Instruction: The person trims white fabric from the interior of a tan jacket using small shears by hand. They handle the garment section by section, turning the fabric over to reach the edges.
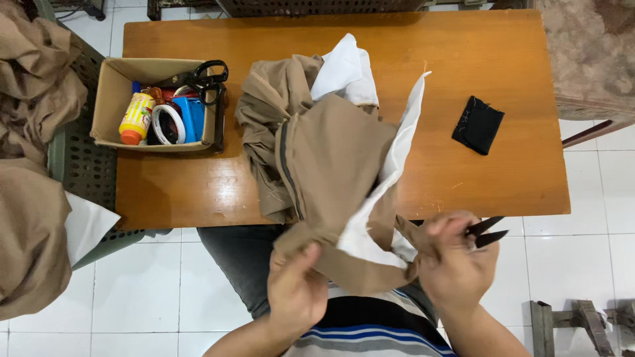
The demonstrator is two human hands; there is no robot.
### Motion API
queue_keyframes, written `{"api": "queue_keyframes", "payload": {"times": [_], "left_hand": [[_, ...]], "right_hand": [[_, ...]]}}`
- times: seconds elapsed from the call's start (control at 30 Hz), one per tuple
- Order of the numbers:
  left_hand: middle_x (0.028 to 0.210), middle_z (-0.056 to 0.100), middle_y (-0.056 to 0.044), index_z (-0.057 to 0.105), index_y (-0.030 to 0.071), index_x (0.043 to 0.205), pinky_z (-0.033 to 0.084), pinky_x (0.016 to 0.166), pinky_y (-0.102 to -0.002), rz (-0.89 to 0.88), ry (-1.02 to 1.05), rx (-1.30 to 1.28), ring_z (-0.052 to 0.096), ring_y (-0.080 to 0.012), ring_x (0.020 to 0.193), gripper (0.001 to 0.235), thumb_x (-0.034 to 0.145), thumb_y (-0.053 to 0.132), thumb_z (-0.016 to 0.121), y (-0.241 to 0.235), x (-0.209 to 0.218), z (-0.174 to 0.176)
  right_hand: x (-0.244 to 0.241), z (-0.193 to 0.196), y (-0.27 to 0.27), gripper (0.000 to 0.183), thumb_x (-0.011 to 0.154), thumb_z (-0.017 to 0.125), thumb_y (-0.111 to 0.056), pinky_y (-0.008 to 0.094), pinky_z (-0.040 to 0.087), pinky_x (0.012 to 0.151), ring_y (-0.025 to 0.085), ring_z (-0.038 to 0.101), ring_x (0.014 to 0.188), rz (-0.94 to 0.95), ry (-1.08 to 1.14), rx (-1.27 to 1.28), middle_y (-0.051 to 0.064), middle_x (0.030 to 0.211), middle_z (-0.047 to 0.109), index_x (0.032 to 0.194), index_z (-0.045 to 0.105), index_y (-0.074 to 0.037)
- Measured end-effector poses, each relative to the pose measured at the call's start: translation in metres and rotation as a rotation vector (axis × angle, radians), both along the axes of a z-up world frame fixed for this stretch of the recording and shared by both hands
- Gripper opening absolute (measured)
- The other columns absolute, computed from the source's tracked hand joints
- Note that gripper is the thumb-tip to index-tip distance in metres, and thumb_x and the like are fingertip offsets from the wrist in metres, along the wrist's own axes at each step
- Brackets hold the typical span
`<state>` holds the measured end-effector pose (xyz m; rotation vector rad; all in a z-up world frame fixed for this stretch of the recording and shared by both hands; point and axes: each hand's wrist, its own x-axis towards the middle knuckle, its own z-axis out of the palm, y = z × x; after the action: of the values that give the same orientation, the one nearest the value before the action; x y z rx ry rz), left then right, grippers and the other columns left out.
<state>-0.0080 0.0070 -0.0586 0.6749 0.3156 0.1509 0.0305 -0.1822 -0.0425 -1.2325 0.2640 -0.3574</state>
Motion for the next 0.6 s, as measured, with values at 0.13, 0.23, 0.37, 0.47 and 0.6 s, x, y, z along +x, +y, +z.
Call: {"api": "queue_keyframes", "payload": {"times": [0.13, 0.23, 0.37, 0.47, 0.6], "left_hand": [[0.131, 0.064, -0.016, 0.058, 0.003, 0.133, 0.045, 0.107, -0.047, 0.067, 0.015, -0.287, 0.058, -0.0334, 0.124, 0.051, 0.095, 0.036, 0.068, 0.017, 0.014, -0.018], [0.138, 0.063, -0.01, 0.058, 0.009, 0.131, 0.044, 0.112, -0.047, 0.034, -0.066, -0.191, 0.055, -0.0297, 0.133, 0.041, 0.095, 0.025, 0.07, 0.029, 0.023, -0.021], [0.128, 0.07, -0.011, 0.066, 0.009, 0.13, 0.05, 0.109, -0.041, 0.192, 0.154, -0.209, 0.063, -0.0294, 0.125, 0.044, 0.09, -0.007, 0.059, 0.041, 0.024, -0.04], [0.14, 0.062, -0.011, 0.055, 0.007, 0.144, 0.044, 0.115, -0.04, 0.26, 0.303, -0.275, 0.057, -0.0274, 0.131, 0.047, 0.097, 0.005, 0.047, 0.048, 0.031, -0.028], [0.134, 0.067, -0.011, 0.06, 0.01, 0.138, 0.05, 0.109, -0.041, 0.347, 0.39, -0.268, 0.063, -0.027, 0.124, 0.041, 0.098, 0.01, 0.049, 0.06, 0.033, -0.042]], "right_hand": [[0.016, 0.008, -0.002, 0.05, 0.108, 0.043, -0.033, 0.03, 0.024, 0.047, 0.014, 0.029, 0.04, 0.244, 0.005, 0.076, 0.002, 0.048, 0.031, 0.063, 0.04, -0.013], [0.011, -0.008, 0.001, 0.042, 0.1, 0.057, -0.019, 0.028, 0.033, 0.056, 0.014, 0.037, 0.051, 0.269, 0.003, -0.235, 0.0, 0.056, 0.035, 0.065, 0.034, -0.014], [0.015, -0.006, 0.008, 0.06, 0.074, 0.089, -0.032, 0.036, 0.047, 0.097, 0.029, 0.051, 0.144, 0.645, -0.195, -0.802, 0.017, 0.151, 0.055, 0.075, 0.032, -0.015], [-0.007, -0.027, 0.005, 0.046, 0.091, 0.076, -0.024, 0.031, 0.055, 0.069, 0.017, 0.077, 0.085, 0.595, -0.454, -1.021, 0.006, 0.121, 0.075, 0.07, 0.037, -0.012], [-0.026, -0.021, 0.018, 0.011, 0.085, 0.081, -0.001, 0.028, 0.061, 0.068, 0.016, 0.076, 0.09, 0.323, -0.672, -1.206, 0.002, 0.102, 0.077, 0.084, 0.071, -0.006]]}}
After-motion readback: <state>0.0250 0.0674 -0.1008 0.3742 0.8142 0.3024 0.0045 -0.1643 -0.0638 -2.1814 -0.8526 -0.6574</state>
